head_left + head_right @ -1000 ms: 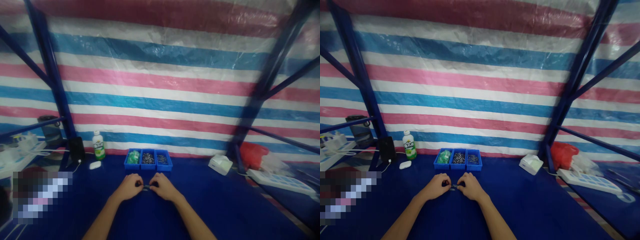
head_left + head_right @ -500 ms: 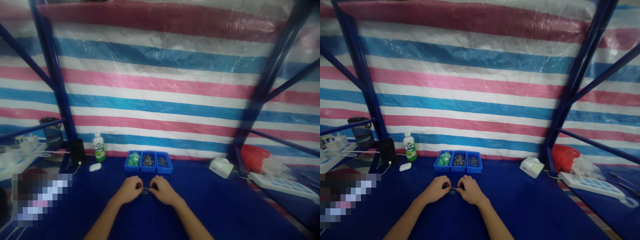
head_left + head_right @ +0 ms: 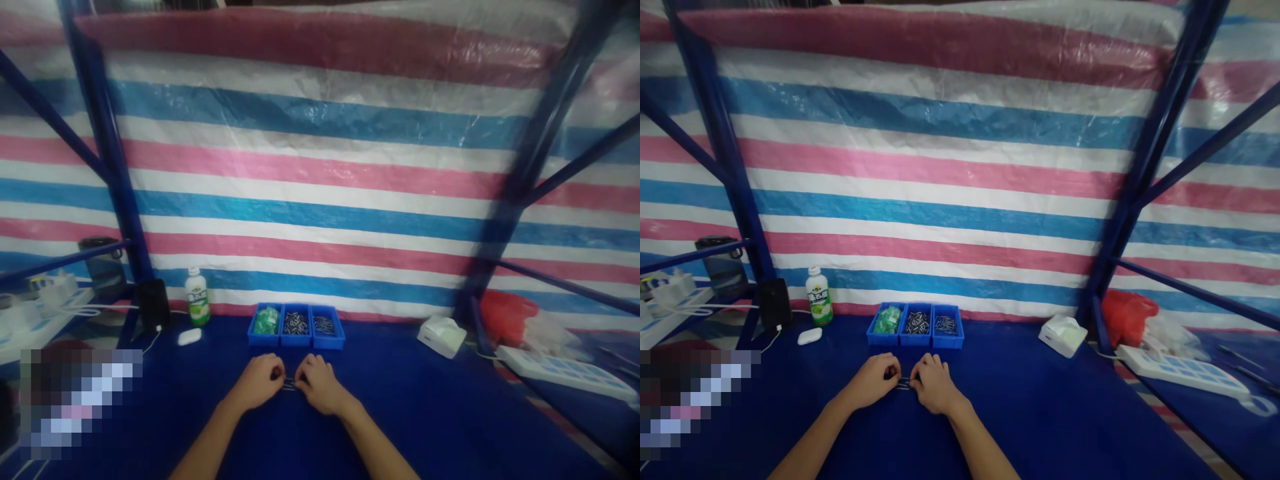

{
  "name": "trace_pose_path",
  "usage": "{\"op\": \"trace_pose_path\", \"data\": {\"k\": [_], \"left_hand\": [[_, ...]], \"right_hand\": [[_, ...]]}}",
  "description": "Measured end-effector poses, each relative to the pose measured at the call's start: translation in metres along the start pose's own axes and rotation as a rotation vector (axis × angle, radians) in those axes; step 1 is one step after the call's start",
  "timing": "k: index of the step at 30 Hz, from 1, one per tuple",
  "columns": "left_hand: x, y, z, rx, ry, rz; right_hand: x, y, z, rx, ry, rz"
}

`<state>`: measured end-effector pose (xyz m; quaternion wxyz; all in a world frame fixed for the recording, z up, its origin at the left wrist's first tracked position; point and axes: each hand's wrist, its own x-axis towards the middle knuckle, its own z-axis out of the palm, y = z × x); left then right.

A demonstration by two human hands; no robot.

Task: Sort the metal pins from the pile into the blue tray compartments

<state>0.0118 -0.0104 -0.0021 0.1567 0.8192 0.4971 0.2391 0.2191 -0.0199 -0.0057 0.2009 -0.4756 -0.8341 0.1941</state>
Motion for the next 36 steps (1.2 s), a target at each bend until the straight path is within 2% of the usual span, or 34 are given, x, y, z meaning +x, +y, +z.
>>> {"op": "trace_pose_path", "data": {"k": [5, 12, 16, 21, 25, 31, 36], "left_hand": [[-0.001, 0.003, -0.002, 0.015, -0.012, -0.008], [-0.002, 0.004, -0.002, 0.015, -0.019, -0.019], [0.000, 0.000, 0.000, 0.006, -0.007, -0.005], [0.001, 0.001, 0.001, 0.016, -0.007, -0.009], [-0.001, 0.004, 0.000, 0.014, -0.002, -0.015], [-0.001, 0.003, -0.001, -0.004, -0.002, -0.015], [0.001, 0.004, -0.002, 0.005, -0.009, -0.027]], "right_hand": [[0.001, -0.001, 0.000, 0.010, -0.032, 0.029], [0.000, 0.004, 0.004, -0.003, 0.024, -0.019], [0.004, 0.005, 0.004, 0.085, 0.120, -0.073], [0.007, 0.006, -0.004, 0.307, 0.313, -0.169], [0.007, 0.009, -0.011, 0.384, 0.358, -0.197], [0.012, 0.010, -0.014, 0.592, 0.471, -0.097], [0.016, 0.010, -0.016, 0.920, 0.422, 0.047]]}}
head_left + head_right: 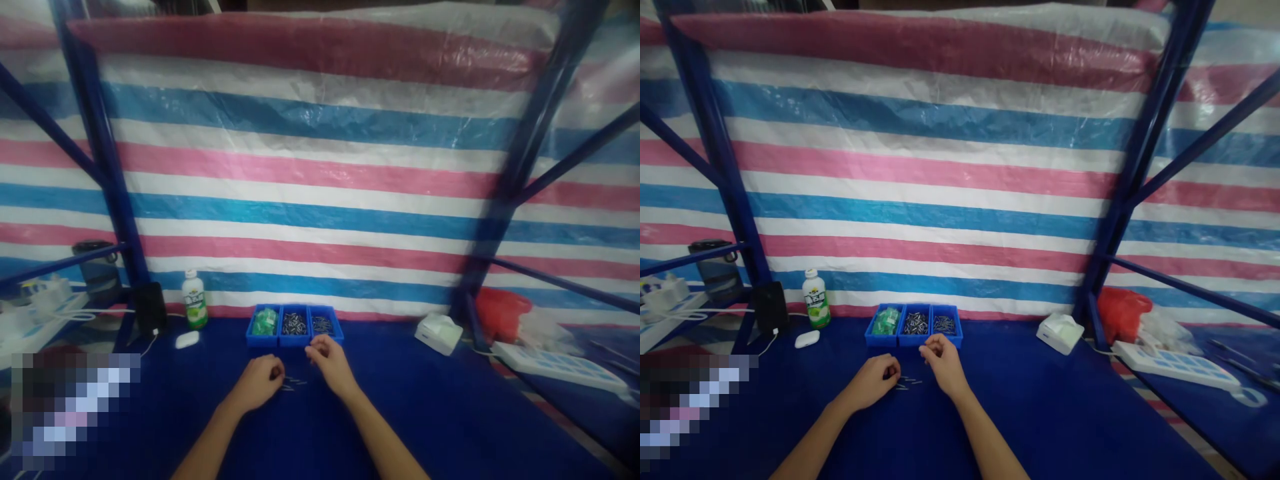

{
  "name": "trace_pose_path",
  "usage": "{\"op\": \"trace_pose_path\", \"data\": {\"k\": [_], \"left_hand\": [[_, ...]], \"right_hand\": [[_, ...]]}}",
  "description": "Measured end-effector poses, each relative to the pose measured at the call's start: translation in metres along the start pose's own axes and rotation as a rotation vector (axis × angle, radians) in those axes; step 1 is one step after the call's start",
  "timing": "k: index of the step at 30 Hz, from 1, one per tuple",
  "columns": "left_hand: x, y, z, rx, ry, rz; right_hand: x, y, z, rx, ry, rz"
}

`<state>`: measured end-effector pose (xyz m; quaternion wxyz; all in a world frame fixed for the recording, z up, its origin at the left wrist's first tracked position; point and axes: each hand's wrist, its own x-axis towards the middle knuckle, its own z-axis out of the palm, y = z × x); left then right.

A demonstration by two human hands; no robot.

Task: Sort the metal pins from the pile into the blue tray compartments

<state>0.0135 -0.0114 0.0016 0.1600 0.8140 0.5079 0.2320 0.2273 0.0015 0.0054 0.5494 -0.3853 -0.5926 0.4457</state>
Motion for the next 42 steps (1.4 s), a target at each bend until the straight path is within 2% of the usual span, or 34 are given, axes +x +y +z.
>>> {"op": "trace_pose_path", "data": {"k": [7, 12, 18, 21, 24, 26, 27, 29, 32, 34, 37, 42], "left_hand": [[-0.002, 0.000, 0.001, -0.010, -0.003, -0.008], [0.000, -0.005, 0.004, -0.013, 0.015, 0.007], [-0.001, -0.002, 0.002, -0.011, 0.018, 0.000], [-0.003, 0.001, 0.000, -0.001, 0.015, -0.001], [-0.003, 0.002, 0.000, 0.008, 0.002, -0.009], [-0.002, 0.001, 0.000, 0.012, -0.005, -0.012], [-0.001, 0.000, 0.000, 0.012, -0.008, -0.012], [0.000, 0.000, 0.000, 0.010, -0.014, -0.007], [0.000, 0.001, -0.001, 0.004, -0.021, 0.001], [0.000, 0.002, -0.002, 0.008, -0.022, -0.006], [-0.002, 0.003, -0.001, 0.018, -0.021, -0.022], [-0.002, 0.002, 0.001, 0.020, -0.010, -0.014]], "right_hand": [[-0.003, 0.001, -0.005, 0.070, -0.035, 0.191], [0.000, 0.002, -0.004, 0.380, -0.037, 0.262], [-0.006, -0.022, -0.011, 0.832, -0.098, 0.261], [-0.005, -0.023, -0.018, 0.855, -0.107, 0.372], [0.001, -0.012, -0.021, 0.735, 0.066, 0.479], [0.006, -0.003, -0.021, 0.577, 0.180, 0.524], [0.007, 0.001, -0.020, 0.462, 0.196, 0.517], [0.006, 0.005, -0.017, 0.167, 0.131, 0.389], [-0.005, 0.004, -0.009, -0.289, -0.123, 0.022], [-0.014, 0.002, -0.003, -0.493, -0.284, -0.142], [-0.022, 0.001, 0.003, -0.684, -0.397, -0.198], [-0.023, 0.004, 0.004, -0.808, -0.436, -0.135]]}}
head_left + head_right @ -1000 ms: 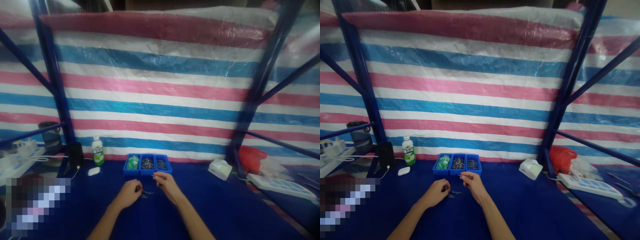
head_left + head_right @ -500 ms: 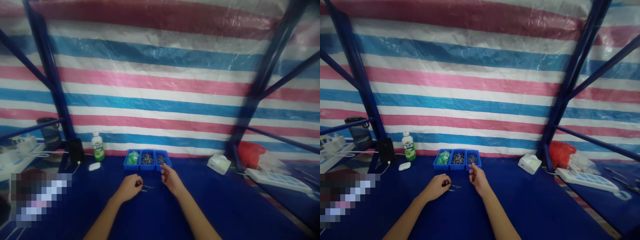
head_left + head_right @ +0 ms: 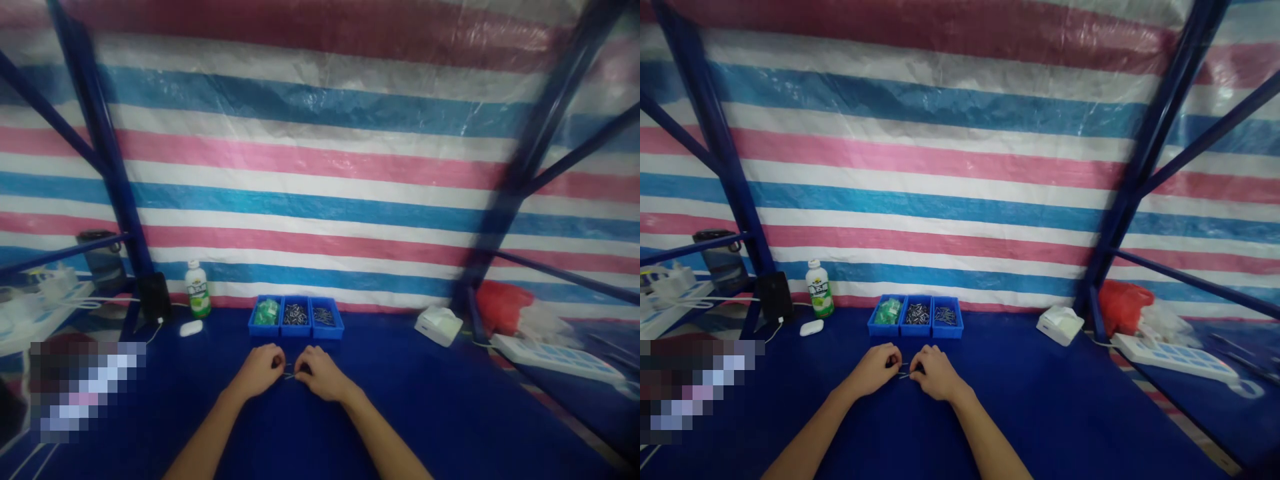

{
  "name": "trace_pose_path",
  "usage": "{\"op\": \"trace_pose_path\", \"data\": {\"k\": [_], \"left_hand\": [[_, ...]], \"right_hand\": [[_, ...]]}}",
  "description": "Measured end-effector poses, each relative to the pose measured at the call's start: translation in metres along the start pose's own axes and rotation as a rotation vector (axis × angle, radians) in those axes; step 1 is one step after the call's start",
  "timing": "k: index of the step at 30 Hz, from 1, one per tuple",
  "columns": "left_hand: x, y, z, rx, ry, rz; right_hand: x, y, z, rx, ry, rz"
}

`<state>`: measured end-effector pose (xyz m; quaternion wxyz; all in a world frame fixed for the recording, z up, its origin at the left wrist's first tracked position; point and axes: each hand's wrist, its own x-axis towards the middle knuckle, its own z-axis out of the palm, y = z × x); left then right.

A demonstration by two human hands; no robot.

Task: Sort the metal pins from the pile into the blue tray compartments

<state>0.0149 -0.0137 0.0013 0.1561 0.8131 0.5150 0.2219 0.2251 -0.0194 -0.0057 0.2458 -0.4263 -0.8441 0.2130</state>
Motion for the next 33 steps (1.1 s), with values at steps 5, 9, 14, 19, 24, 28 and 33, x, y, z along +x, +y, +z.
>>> {"op": "trace_pose_path", "data": {"k": [5, 9, 14, 19, 24, 28, 33], "left_hand": [[0.002, -0.003, 0.002, 0.005, 0.011, -0.007], [0.000, -0.001, 0.001, -0.004, 0.011, -0.008], [-0.002, 0.000, 0.000, -0.006, 0.013, -0.008], [0.000, -0.006, 0.003, -0.019, 0.031, 0.000], [0.002, -0.004, 0.001, -0.012, 0.022, -0.005], [-0.001, 0.000, -0.002, -0.009, 0.015, -0.013], [0.000, -0.002, 0.000, -0.012, 0.011, -0.029]], "right_hand": [[0.000, -0.002, 0.001, 0.008, -0.076, 0.068], [-0.001, -0.004, 0.001, 0.036, -0.075, 0.118], [0.000, -0.003, -0.002, 0.140, -0.002, 0.092], [0.008, -0.002, -0.007, 0.516, 0.173, 0.067], [0.016, 0.002, -0.013, 0.827, 0.296, 0.078], [0.015, 0.003, -0.017, 0.990, 0.338, 0.133], [0.012, 0.001, -0.025, 1.248, 0.439, 0.195]]}}
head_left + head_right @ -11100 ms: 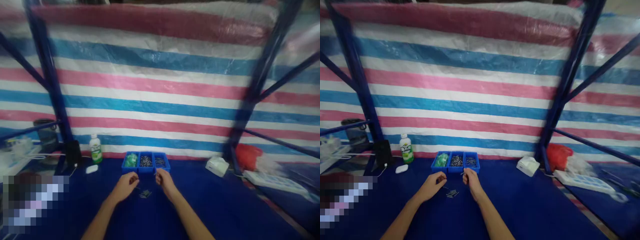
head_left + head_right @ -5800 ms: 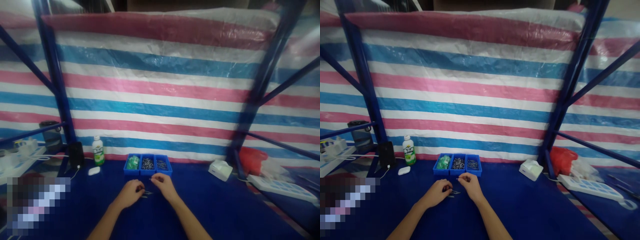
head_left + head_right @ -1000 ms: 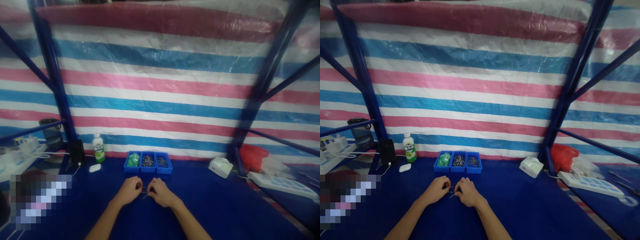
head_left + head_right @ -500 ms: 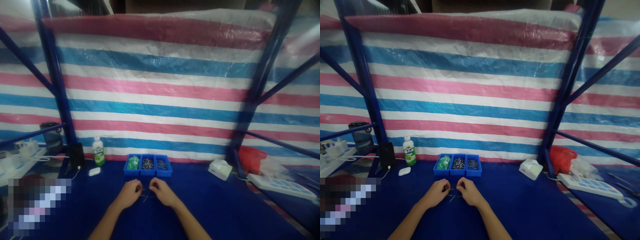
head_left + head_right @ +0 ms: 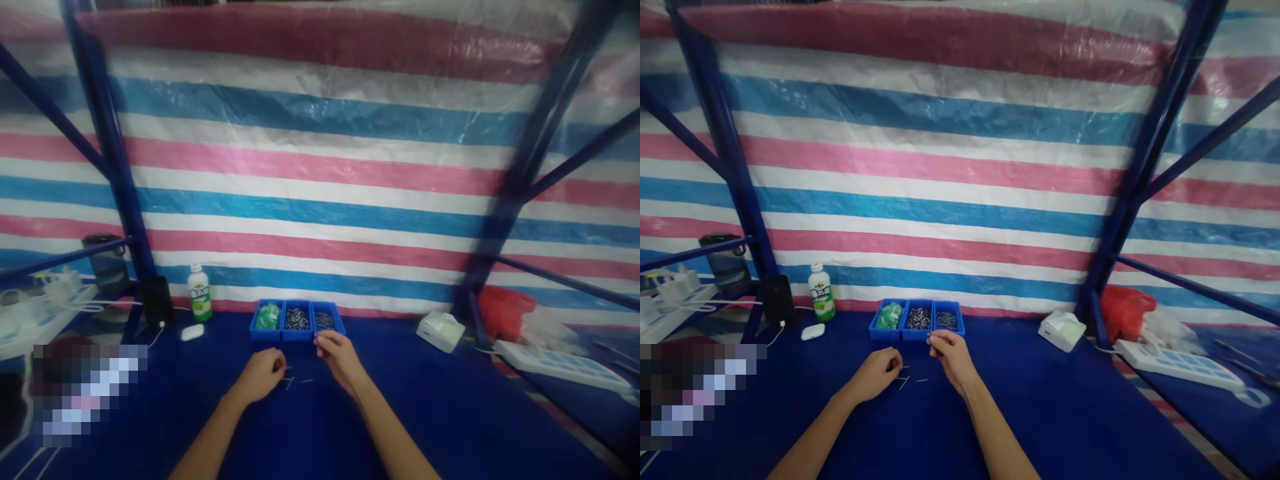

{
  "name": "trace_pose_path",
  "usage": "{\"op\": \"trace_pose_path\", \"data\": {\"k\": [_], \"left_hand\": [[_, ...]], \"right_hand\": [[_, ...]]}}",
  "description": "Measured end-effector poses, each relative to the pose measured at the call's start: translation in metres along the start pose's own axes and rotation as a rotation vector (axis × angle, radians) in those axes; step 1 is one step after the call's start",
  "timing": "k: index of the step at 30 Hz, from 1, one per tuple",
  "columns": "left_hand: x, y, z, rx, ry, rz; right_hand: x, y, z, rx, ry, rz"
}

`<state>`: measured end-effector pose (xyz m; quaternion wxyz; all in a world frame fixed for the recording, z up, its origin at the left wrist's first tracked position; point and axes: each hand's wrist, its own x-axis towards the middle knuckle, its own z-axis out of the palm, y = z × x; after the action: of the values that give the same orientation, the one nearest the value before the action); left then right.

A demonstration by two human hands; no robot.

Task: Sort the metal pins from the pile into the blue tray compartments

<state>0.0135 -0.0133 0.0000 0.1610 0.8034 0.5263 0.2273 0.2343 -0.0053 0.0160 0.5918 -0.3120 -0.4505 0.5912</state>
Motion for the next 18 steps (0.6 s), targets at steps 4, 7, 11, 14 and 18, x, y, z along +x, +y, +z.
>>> {"op": "trace_pose_path", "data": {"k": [4, 7, 11, 14, 18], "left_hand": [[0.003, -0.004, 0.003, 0.002, 0.010, 0.016], [0.003, -0.003, 0.002, 0.003, 0.014, 0.014], [0.001, 0.001, 0.000, -0.014, 0.016, -0.007], [0.000, 0.000, 0.000, -0.038, 0.032, -0.012], [0.002, -0.004, 0.002, -0.054, 0.040, 0.002]], "right_hand": [[0.003, -0.002, -0.004, 0.161, -0.001, 0.008], [0.004, -0.002, -0.008, 0.217, -0.023, 0.006], [0.000, -0.007, -0.011, 0.274, -0.028, -0.007], [-0.002, -0.012, -0.011, 0.248, -0.026, -0.023], [0.001, -0.013, -0.009, 0.231, -0.066, 0.080]]}}
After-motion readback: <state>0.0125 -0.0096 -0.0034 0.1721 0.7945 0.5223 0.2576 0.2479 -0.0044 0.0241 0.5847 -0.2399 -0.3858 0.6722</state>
